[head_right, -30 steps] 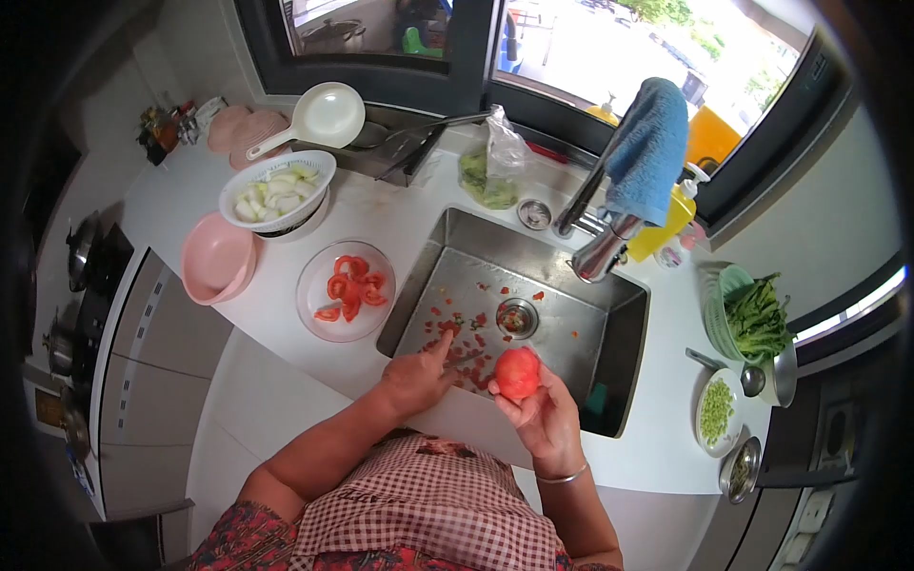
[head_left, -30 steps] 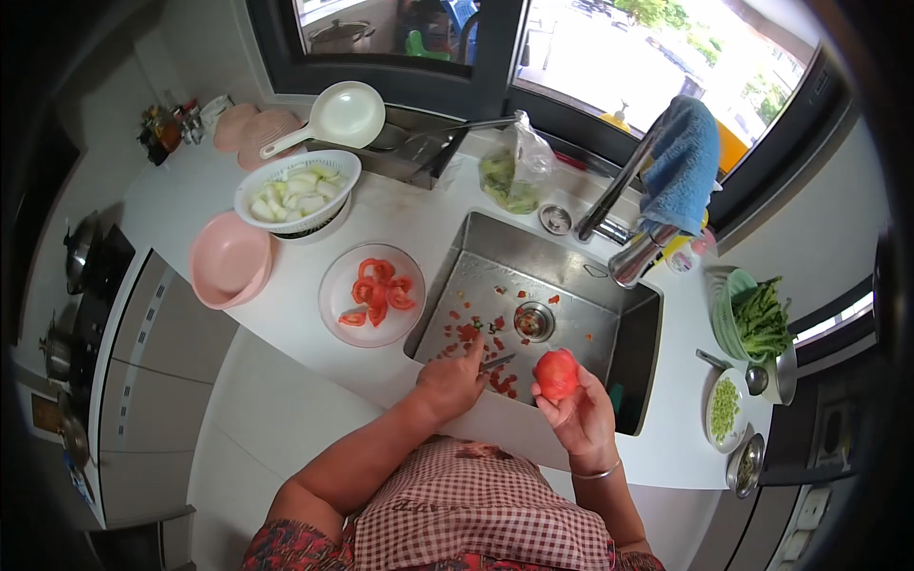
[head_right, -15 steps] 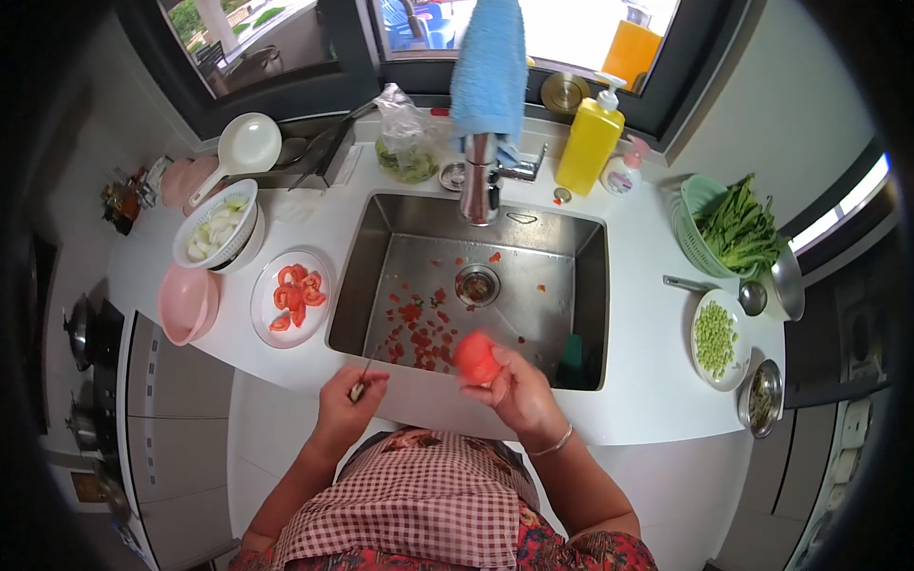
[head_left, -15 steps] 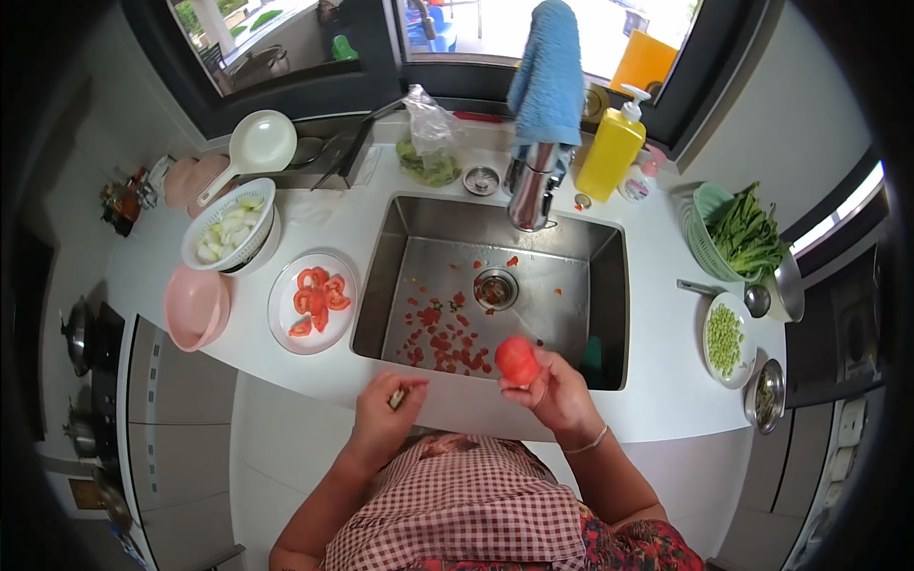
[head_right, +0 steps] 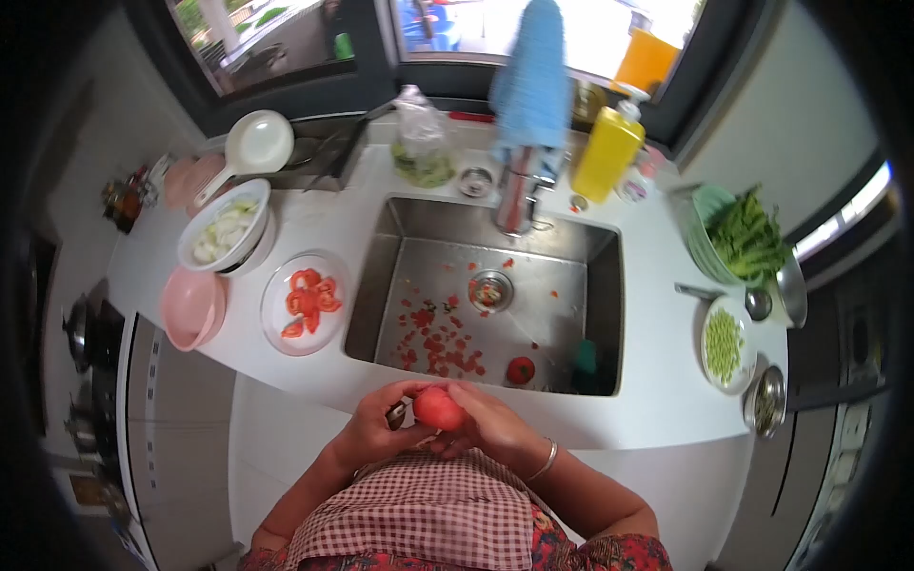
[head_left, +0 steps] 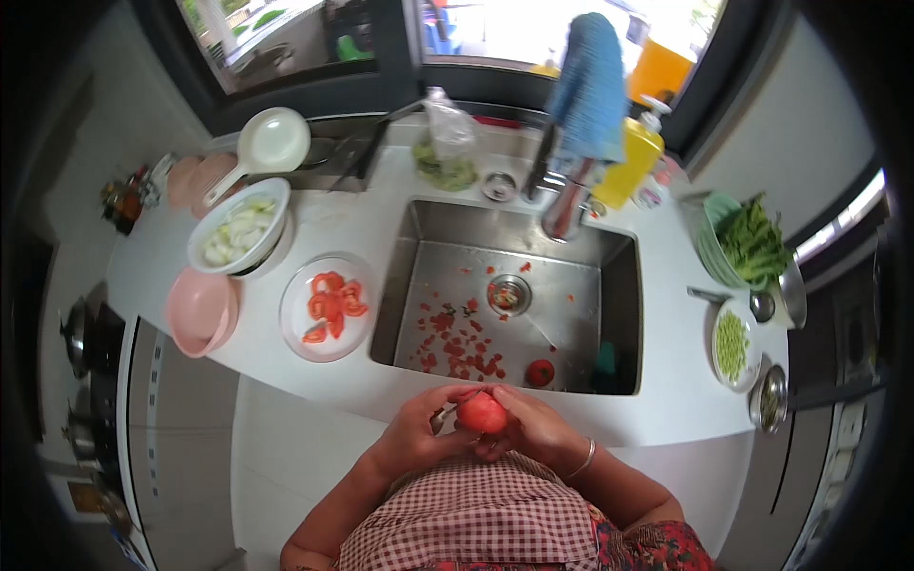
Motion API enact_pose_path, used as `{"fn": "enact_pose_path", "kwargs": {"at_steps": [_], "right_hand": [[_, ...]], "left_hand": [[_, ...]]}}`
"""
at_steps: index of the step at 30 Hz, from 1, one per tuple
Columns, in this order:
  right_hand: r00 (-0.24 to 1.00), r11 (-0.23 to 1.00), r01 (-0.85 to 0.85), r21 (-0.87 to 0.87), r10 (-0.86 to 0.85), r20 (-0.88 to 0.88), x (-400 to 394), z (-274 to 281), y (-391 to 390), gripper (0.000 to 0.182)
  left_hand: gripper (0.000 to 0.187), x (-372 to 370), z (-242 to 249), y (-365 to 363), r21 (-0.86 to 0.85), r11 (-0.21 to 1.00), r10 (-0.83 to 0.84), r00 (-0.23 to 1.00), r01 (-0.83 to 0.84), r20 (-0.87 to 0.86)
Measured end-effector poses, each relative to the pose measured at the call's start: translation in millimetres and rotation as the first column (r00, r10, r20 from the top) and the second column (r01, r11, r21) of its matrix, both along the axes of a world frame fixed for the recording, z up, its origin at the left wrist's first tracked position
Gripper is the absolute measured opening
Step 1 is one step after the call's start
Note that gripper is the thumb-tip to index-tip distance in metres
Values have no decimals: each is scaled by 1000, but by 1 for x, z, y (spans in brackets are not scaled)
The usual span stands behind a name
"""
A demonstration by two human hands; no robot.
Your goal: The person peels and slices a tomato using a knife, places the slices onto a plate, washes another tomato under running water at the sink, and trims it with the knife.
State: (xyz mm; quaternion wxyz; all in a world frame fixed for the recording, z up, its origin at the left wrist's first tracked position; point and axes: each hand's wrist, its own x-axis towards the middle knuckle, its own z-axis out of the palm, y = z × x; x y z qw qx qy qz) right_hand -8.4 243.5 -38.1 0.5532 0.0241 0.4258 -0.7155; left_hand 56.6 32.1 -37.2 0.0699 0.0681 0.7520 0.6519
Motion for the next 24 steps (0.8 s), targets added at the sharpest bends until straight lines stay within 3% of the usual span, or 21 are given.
{"fn": "enact_pose_path", "kwargs": {"at_steps": [2, 6, 8, 9, 12, 15, 17, 19, 20, 21, 23, 24], "right_hand": [[997, 994, -22, 109, 29, -69, -3, 15, -22, 52], [990, 992, 15, 123, 3, -144, -5, 23, -78, 54], [983, 987, -21, 161, 50, -176, -2, 26, -102, 51], [975, 980, -34, 194, 75, -208, -1, 28, -116, 48], [946, 983, -75, 168, 124, -300, 0, 21, -150, 45], [907, 990, -68, 125, 114, -405, -2, 3, -175, 41], [898, 998, 34, 59, -5, -439, -4, -5, -189, 45], [901, 995, 84, 60, -50, -431, -5, 5, -201, 44], [912, 993, 109, 52, -79, -402, -3, 9, -205, 41], [920, 990, 135, 44, -109, -378, -3, 12, -207, 38], [936, 984, 179, 26, -162, -314, -4, 14, -210, 38], [949, 980, 201, 1, -195, -249, -4, 15, -210, 39]], "left_hand": [[53, 3, 1, -15, 21, 999, 43, 999, -42, -29], [50, 14, 5, -55, 46, 991, 124, 992, -125, 25], [45, 21, -3, -78, 19, 973, 219, 952, -228, 214], [45, 22, -7, -89, 30, 970, 228, 952, -239, 205], [39, 26, -5, -114, 276, 874, 298, 890, -400, 345], [39, 27, -10, -138, 187, 889, 362, 892, -418, 271], [34, 31, -7, -148, 222, 879, 371, 897, -422, 240], [30, 36, -12, -162, 426, 753, 328, 847, -502, 417], [29, 39, -12, -167, 304, 822, 414, 872, -482, 262], [29, 39, -12, -173, 309, 829, 396, 880, -466, 264], [32, 41, -11, -185, -83, 891, 440, 893, -447, -91], [28, 39, -7, -188, -68, 892, 437, 890, -448, -130]]}}
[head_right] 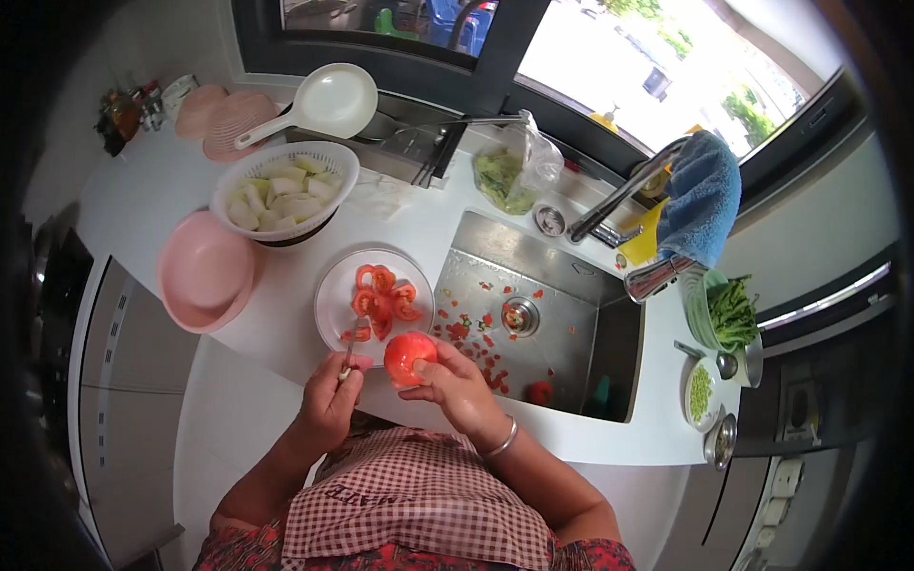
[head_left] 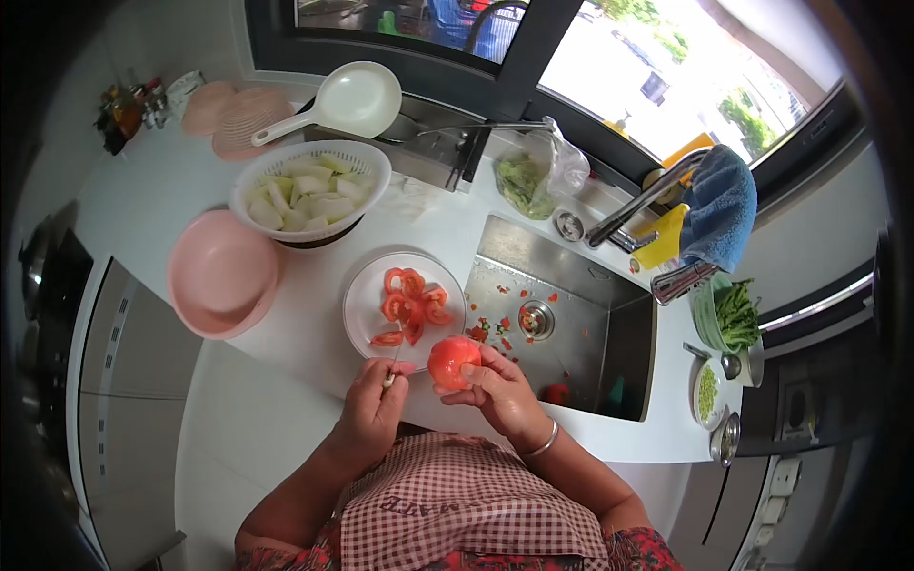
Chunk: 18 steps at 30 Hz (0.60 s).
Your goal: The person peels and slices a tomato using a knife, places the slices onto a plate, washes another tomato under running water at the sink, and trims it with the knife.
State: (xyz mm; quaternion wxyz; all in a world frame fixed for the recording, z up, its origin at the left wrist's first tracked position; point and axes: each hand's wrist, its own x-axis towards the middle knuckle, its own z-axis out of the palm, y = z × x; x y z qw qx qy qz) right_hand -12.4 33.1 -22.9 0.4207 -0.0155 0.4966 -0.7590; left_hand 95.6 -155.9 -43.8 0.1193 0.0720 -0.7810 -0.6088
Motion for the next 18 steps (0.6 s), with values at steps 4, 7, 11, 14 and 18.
{"fn": "enact_pose_path", "kwargs": {"at_steps": [4, 7, 11, 14, 18], "right_hand": [[999, 999, 22, -41, -20, 38, -3, -3, -4, 40], [999, 999, 21, 48, -19, -34, -6, 0, -8, 39], [998, 999, -13, 40, 16, -65, -15, 0, -9, 42], [999, 999, -29, 15, 30, -44, -20, -2, -8, 47], [999, 999, -46, -1, 46, -23, -25, -5, -9, 49]], "left_hand": [[25, -1, 21, -8, -97, 993, -60, 997, 64, 45], [21, -2, 20, -11, -245, 966, -95, 995, 87, -18], [20, -1, 16, -8, -304, 942, -128, 990, 142, 66], [20, -2, 10, 0, -423, 899, -127, 992, 113, -5], [17, 0, 13, 3, -438, 894, -96, 995, 97, 24]]}}
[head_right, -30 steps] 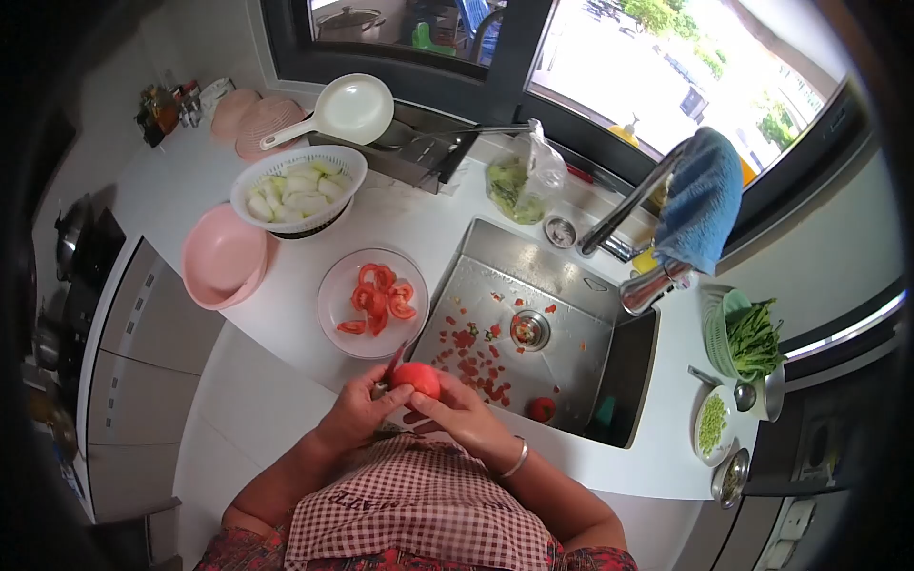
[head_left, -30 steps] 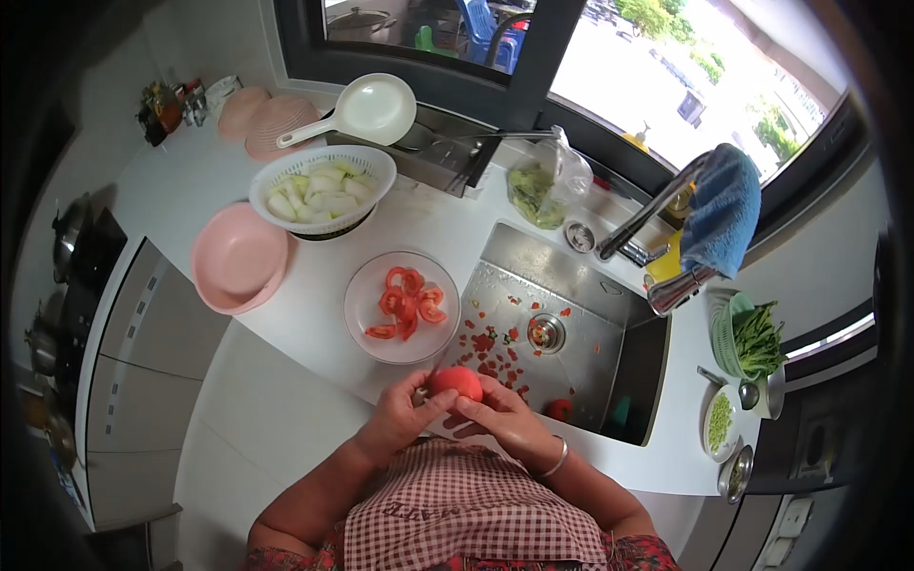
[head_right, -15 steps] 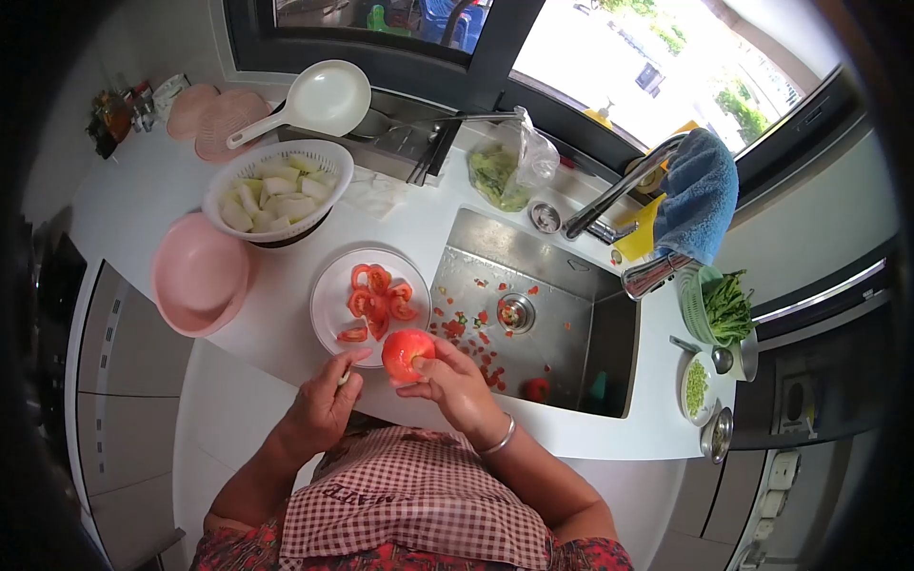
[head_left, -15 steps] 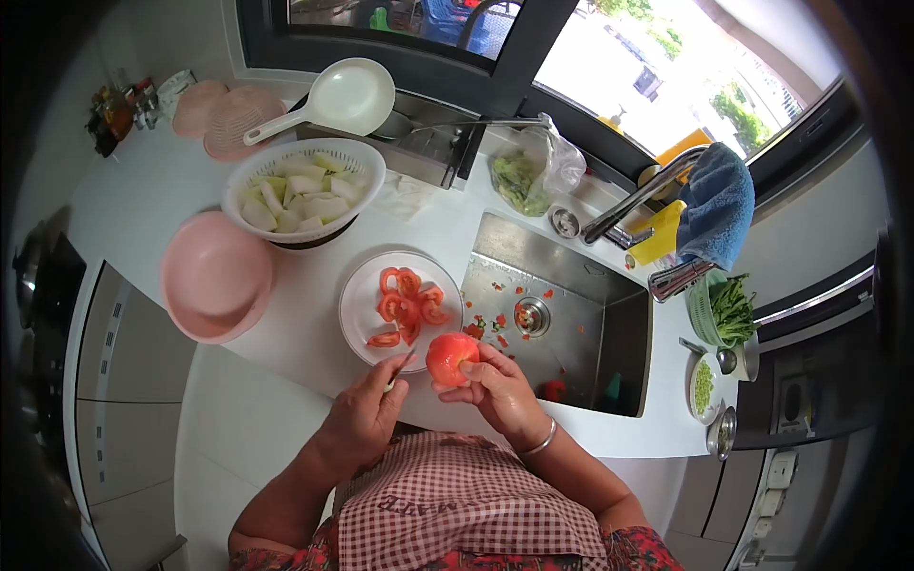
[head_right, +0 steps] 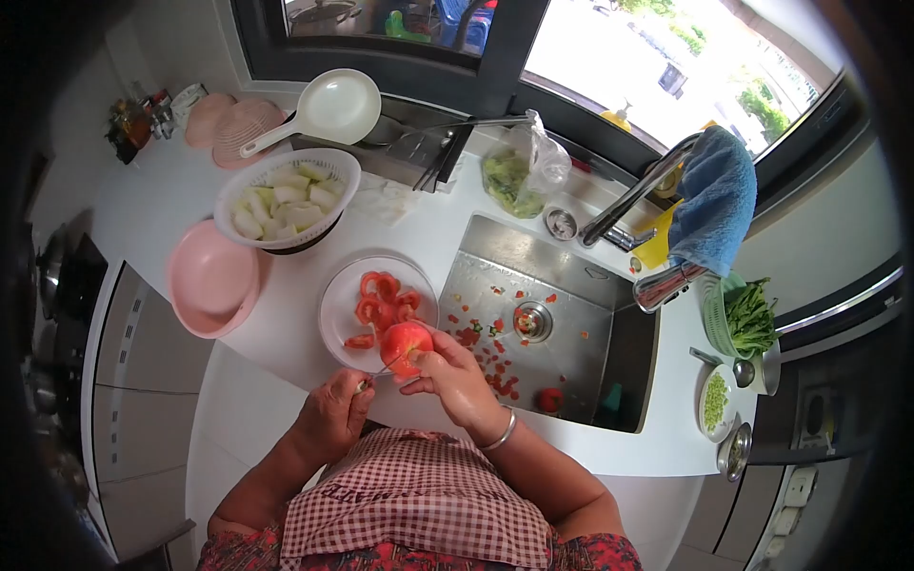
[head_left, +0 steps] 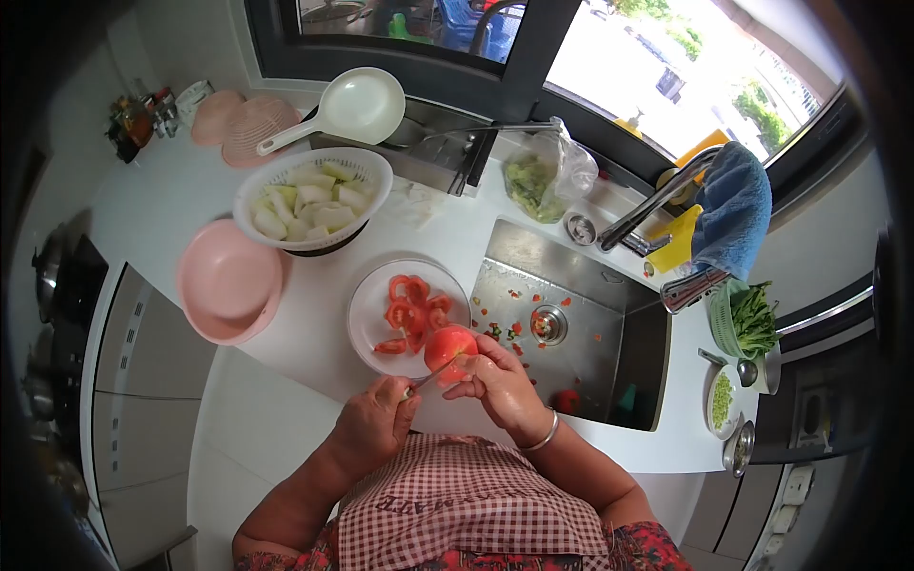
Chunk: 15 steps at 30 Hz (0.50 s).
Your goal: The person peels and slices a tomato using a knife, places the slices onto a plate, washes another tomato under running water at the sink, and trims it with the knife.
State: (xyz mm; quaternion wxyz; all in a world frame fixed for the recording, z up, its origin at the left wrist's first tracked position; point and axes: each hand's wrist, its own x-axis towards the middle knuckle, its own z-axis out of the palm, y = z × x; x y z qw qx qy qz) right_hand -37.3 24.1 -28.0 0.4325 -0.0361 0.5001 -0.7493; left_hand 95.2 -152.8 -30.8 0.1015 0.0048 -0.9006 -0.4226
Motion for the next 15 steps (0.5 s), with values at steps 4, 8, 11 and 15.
{"fn": "enact_pose_path", "kwargs": {"at_steps": [4, 8, 11, 15], "right_hand": [[999, 999, -32, 5, 32, 7, 2, 4, -3, 46], [997, 997, -66, 28, 67, -25, 5, 5, -6, 38], [994, 995, -101, 23, 101, -34, 7, 10, -7, 38], [984, 987, -150, 62, 155, -91, 10, 7, -10, 34]], "left_hand": [[17, 4, -5, 0, -16, 1000, 9, 1000, -8, 10], [18, 6, -1, 0, 4, 1000, 17, 999, -18, 48], [19, 8, -3, 2, -2, 999, 38, 998, -38, 57], [20, 5, -6, 5, -69, 996, 57, 998, -56, 16]]}}
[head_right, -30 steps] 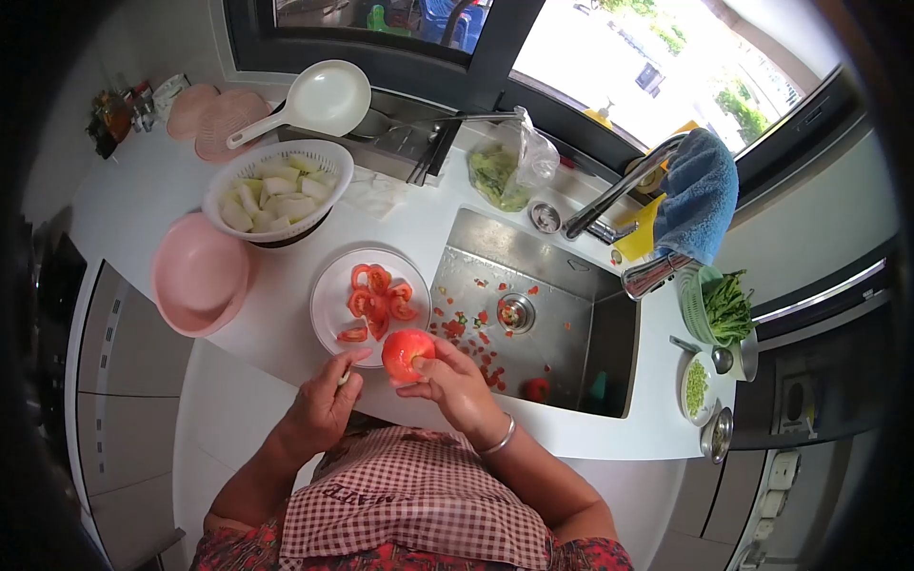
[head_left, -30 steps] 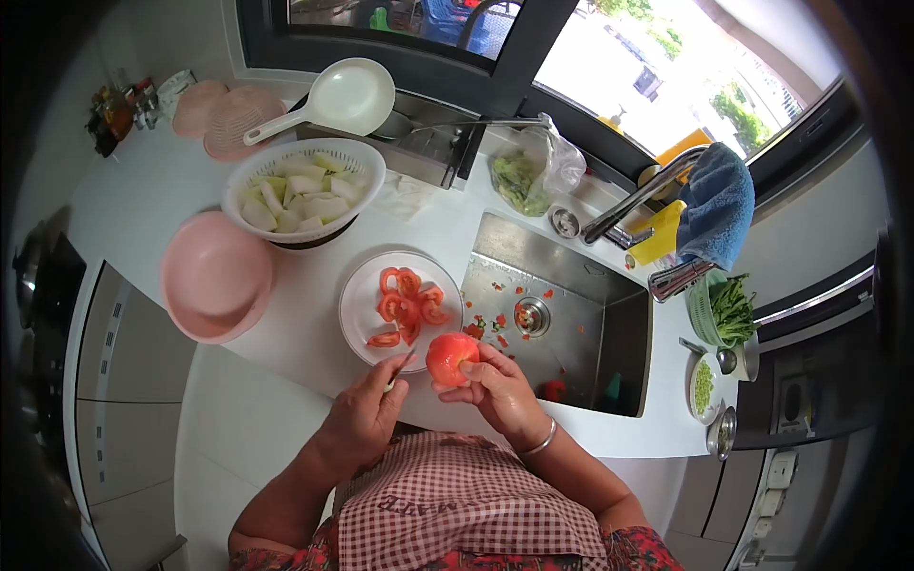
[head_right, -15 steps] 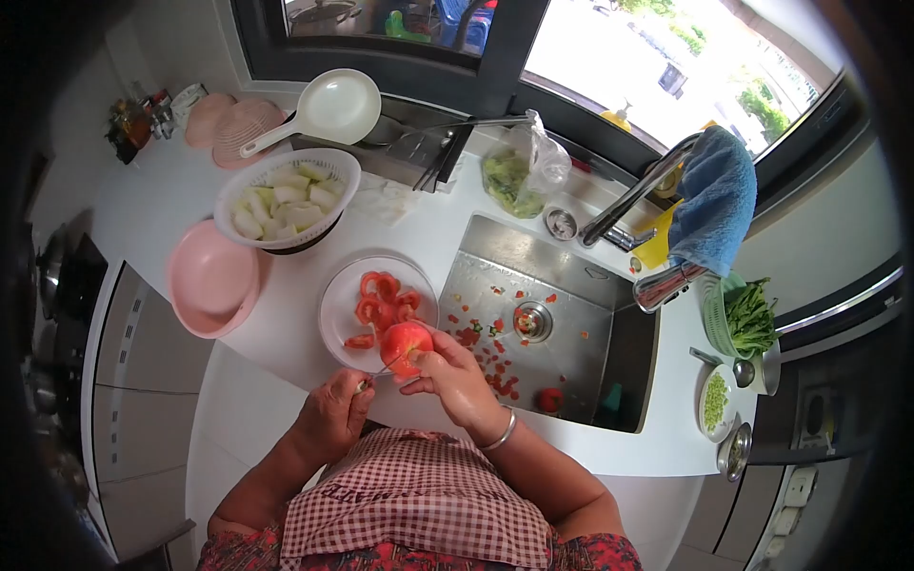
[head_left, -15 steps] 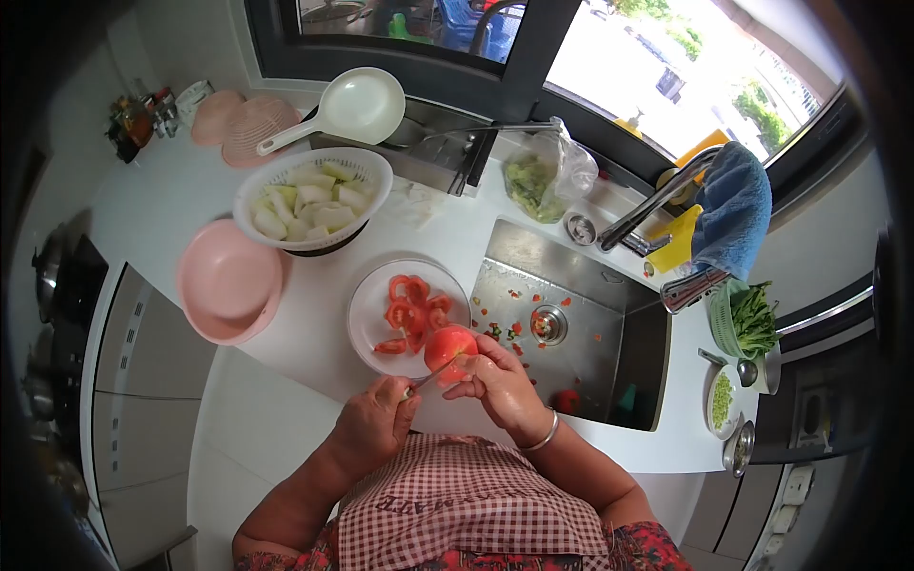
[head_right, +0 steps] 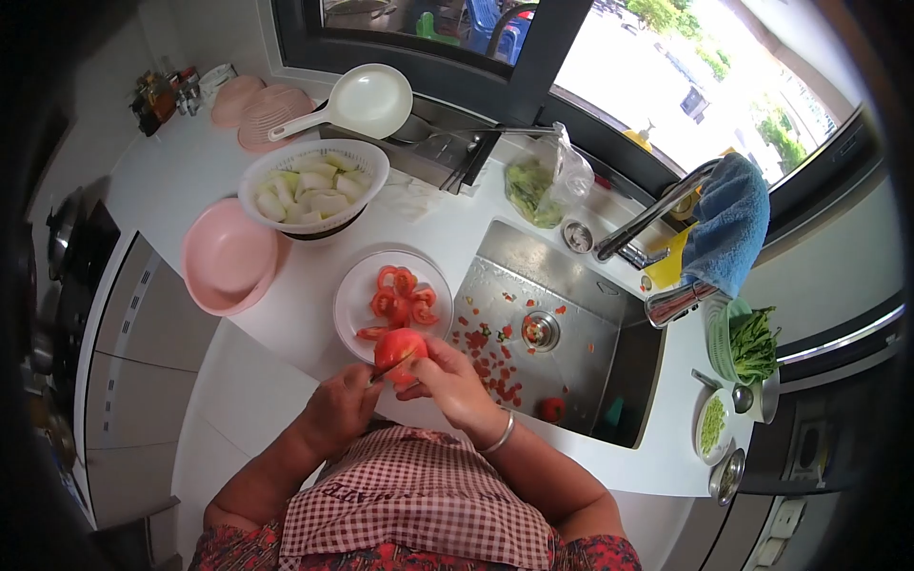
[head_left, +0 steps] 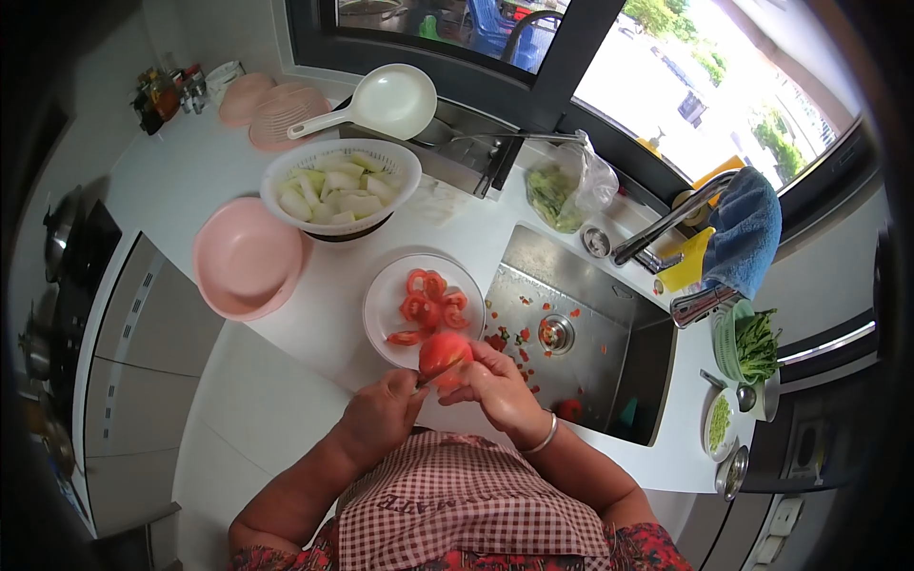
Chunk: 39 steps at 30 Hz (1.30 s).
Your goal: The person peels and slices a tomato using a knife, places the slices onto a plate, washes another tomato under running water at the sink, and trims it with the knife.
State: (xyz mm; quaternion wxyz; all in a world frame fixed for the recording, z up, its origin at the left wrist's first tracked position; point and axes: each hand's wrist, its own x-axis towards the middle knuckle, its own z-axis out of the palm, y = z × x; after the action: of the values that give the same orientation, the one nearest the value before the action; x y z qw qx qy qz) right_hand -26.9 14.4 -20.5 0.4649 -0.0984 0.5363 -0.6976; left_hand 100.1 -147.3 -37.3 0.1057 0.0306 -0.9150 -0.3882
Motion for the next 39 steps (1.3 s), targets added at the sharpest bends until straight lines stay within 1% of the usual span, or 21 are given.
{"fn": "enact_pose_path", "kwargs": {"at_steps": [1, 3, 7, 9, 10, 12, 13, 15, 19, 21, 25, 27, 31, 33, 34, 36, 37, 39], "right_hand": [[1000, 1000, -3, 2, 3, 1, 3, 0, -1, 34], [1000, 999, 18, 27, -18, -9, 7, 1, -2, 32], [997, 999, 45, 14, -44, -63, 11, -2, -3, 31], [985, 997, 78, -9, -79, -154, 11, -10, -6, 32], [985, 997, 77, -10, -77, -157, 10, -14, -8, 32], [964, 991, 134, -14, -134, -232, 11, -21, -10, 33], [964, 991, 134, -13, -133, -232, 11, -24, -11, 33], [961, 991, 132, -35, -137, -242, 10, -29, -12, 33], [964, 992, 121, -46, -129, -232, 8, -27, -14, 34], [986, 989, 146, -24, -148, -79, 7, -19, -15, 25], [996, 996, 86, -6, -86, -24, 3, -9, -14, 27], [994, 995, 103, -12, -103, 20, 2, -5, -16, 27], [994, 994, 111, 5, -111, 17, 2, -13, -21, 26], [969, 997, 48, -54, -59, -239, 5, -21, -23, 25], [969, 997, 47, -53, -59, -239, 5, -24, -23, 25], [957, 997, 73, -20, -76, -279, 4, -28, -24, 24], [957, 997, 73, -20, -76, -279, 4, -27, -24, 24], [989, 997, 70, -40, -75, -127, -1, -22, -23, 28]], "left_hand": [[20, -1, 2, 1, 2, 1000, 3, 1000, -3, 1], [21, -2, 6, 2, -16, 1000, 3, 998, -2, 62], [21, -5, -2, 5, -38, 999, 12, 997, -9, 82], [20, -7, 0, 8, 22, 998, 55, 977, -60, 204], [20, -8, -1, 7, 22, 998, 56, 978, -62, 201], [20, -9, -3, 7, 7, 999, 48, 983, -50, 175], [20, -9, -2, 7, 9, 999, 48, 983, -50, 175], [20, -11, 1, 5, -10, 999, 53, 970, -52, 237], [19, -10, -2, 1, -8, 998, 56, 971, -56, 232], [16, -8, -5, -3, -39, 999, 20, 984, -13, 178], [17, -7, -11, -13, -38, 999, -17, 990, 23, 137], [21, -11, -18, -17, -83, 996, -25, 999, 27, 21], [25, -15, -36, -18, -36, 999, 0, 1000, 0, 1], [26, -17, -44, -18, -101, 995, 22, 999, -18, 40], [26, -17, -43, -17, -100, 995, 22, 999, -18, 40], [26, -19, -38, -16, -34, 998, 56, 991, -53, 124], [26, -21, -36, -17, -34, 998, 57, 991, -53, 124], [29, -24, -31, -20, 65, 998, 14, 998, -18, 62]]}}
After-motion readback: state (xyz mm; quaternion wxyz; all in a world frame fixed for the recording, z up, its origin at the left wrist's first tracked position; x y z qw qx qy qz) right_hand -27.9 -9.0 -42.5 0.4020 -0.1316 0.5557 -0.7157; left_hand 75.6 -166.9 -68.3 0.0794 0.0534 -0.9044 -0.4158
